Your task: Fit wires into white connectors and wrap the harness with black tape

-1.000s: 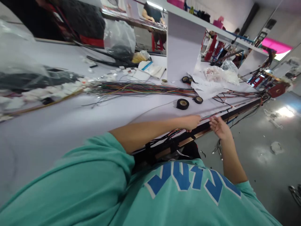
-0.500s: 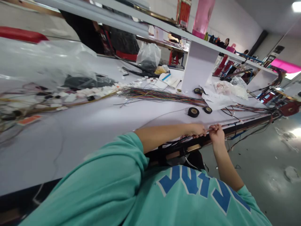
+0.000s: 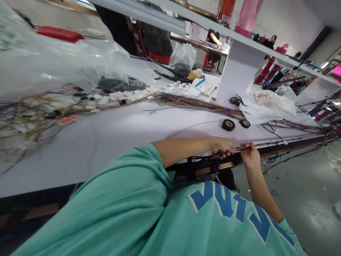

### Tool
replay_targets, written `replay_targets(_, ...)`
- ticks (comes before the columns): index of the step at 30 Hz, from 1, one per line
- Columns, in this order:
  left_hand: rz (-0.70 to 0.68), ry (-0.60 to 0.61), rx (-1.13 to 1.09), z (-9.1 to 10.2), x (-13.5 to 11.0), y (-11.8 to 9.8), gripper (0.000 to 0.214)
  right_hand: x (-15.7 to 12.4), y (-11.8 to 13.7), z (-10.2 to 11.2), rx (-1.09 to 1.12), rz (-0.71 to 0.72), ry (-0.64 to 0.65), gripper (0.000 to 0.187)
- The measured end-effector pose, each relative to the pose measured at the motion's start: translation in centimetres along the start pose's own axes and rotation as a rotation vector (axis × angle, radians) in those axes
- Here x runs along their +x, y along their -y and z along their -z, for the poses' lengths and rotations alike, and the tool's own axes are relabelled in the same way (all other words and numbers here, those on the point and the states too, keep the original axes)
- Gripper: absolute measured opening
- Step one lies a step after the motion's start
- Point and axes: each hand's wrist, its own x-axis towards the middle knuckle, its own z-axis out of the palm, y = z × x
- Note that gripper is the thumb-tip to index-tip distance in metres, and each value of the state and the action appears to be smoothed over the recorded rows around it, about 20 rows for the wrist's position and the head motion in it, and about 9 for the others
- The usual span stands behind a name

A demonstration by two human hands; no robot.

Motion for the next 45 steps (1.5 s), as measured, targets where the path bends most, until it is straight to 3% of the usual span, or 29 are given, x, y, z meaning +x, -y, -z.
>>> replay_targets(2,-0.017,-0.029,-0.007,0.0,-0.1,0.1,0.025,-0.1,1.1,1.2,-0.182,-0.076,0.022,0.029)
replay_targets(5,-0.035,-0.076,-0.001,0.0,-0.1,0.3,0.023,0.1,3.9,3.4,-0.734,-0.132,0.006,0.027)
replay_targets(6,-0.037,-0.094,0.007,-0.1,-0.2,0.3,0.023,0.3,5.0,3.9,-0.921,-0.072,-0.01,0.025)
replay_targets(8,-0.039,-0.131,0.035,-0.3,-0.3,0.4,0.023,1.0,6.7,3.8,-1.224,0.181,-0.071,0.022)
replay_targets(10,-0.052,-0.161,0.067,-0.6,-0.4,0.6,0.025,1.9,7.1,2.2,-1.442,0.46,-0.067,0.024)
replay_targets(13,-0.078,-0.185,0.108,-0.8,-0.6,0.9,0.025,3.6,5.4,-2.1,-1.709,0.692,0.204,0.021)
replay_targets(17,-0.105,-0.203,0.167,-0.9,-0.5,1.4,0.023,5.7,1.4,-7.1,-2.094,0.702,0.564,0.034)
replay_targets(20,-0.113,-0.219,0.19,-1.0,-0.5,1.6,0.021,6.4,-0.5,-8.5,-2.292,0.666,0.684,0.041)
replay_targets(26,-0.095,-0.233,0.104,-1.3,-0.7,1.7,0.019,6.6,-1.2,-8.4,-2.3,0.654,0.751,0.047)
replay_targets(30,-0.064,-0.147,-0.052,-1.0,-0.9,1.6,0.021,6.4,0.6,-7.3,-2.172,0.615,0.792,0.049)
replay_targets(34,-0.049,-0.087,-0.146,-0.6,-1.2,1.3,0.019,4.8,5.7,-3.4,-1.917,0.723,0.671,0.046)
replay_targets(38,-0.04,-0.079,-0.16,-0.5,-1.6,0.8,0.018,2.3,9.4,1.8,-1.95,0.584,0.747,0.051)
replay_targets(41,-0.024,-0.07,-0.133,-0.7,-1.8,0.4,0.019,1.0,8.4,3.0,-2.152,0.574,0.693,0.049)
replay_targets(43,-0.009,-0.061,-0.109,-0.8,-1.9,0.3,0.019,0.2,6.6,2.3,-2.239,0.582,0.691,0.034)
replay_targets(45,-0.001,-0.066,-0.095,-1.0,-2.0,0.3,0.019,-0.5,4.8,1.0,-2.288,0.599,0.767,0.028)
